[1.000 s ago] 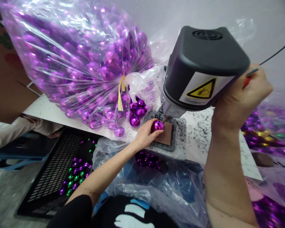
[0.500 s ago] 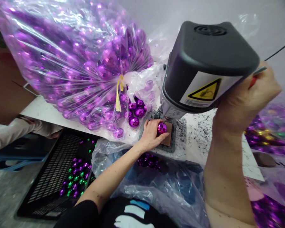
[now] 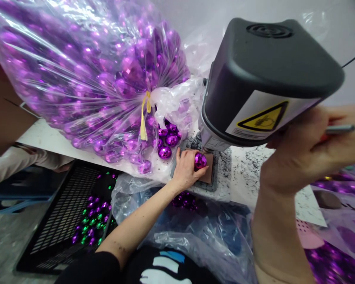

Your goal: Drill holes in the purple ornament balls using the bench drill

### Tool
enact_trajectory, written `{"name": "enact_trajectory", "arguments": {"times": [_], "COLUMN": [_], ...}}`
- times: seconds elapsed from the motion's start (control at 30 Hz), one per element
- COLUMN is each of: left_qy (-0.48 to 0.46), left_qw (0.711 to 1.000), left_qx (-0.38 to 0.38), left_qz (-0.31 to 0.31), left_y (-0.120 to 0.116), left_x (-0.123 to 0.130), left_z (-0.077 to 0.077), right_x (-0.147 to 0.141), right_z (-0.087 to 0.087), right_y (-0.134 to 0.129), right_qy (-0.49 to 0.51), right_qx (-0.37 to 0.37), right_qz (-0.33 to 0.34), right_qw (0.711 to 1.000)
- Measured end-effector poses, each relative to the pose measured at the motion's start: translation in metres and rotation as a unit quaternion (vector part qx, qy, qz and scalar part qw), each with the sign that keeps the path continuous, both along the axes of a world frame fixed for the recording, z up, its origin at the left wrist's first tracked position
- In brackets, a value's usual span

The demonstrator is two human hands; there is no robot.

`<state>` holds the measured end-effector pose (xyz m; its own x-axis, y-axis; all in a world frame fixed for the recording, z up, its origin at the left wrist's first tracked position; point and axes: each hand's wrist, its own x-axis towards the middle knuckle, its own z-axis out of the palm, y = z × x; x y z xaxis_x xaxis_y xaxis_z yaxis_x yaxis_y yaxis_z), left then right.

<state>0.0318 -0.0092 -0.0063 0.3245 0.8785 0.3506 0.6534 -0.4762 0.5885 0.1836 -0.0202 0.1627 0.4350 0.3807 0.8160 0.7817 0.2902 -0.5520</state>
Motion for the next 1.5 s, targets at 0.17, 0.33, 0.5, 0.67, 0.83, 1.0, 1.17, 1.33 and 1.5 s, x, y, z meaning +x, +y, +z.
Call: {"name": "enact_trajectory", "arguments": {"times": [0.17,0.33,0.5,0.67,0.83,1.0,1.17,1.33,1.5], "left_qy": [0.003,0.008,0.008,0.012,0.008,0.004,0.005,0.0,0.0], "left_qw": [1.0,1.0,1.0,1.0,1.0,1.0,1.0,1.0,1.0], "left_qx": [-0.008,-0.008,-0.005,-0.015,-0.014,-0.018,-0.016,-0.01,-0.005], "left_qz": [-0.003,-0.002,0.005,0.001,0.001,0.003,0.006,0.009,0.008], "left_y": [0.0,0.001,0.0,0.0,0.0,0.0,0.0,0.0,0.0], "left_x": [0.0,0.001,0.002,0.002,0.001,0.002,0.002,0.003,0.002], "left_z": [0.001,-0.001,-0.002,-0.001,0.0,0.0,-0.001,-0.003,-0.004], "right_x": [-0.004,-0.004,-0.002,-0.006,-0.011,-0.015,-0.018,-0.021,-0.015], "right_z": [-0.029,-0.04,-0.055,-0.073,-0.071,-0.073,-0.079,-0.086,-0.113], "right_y": [-0.021,-0.026,-0.023,-0.026,-0.03,-0.03,-0.025,-0.021,-0.021], "right_qy": [-0.034,-0.045,-0.056,-0.054,-0.041,-0.023,-0.005,0.012,-0.026], "right_qx": [0.047,0.075,0.107,0.126,0.108,0.102,0.129,0.141,0.12], "right_qz": [-0.001,0.044,0.047,0.036,0.044,0.054,0.05,0.035,0.059], "right_qw": [0.998,0.995,0.992,0.99,0.992,0.993,0.99,0.989,0.991]}}
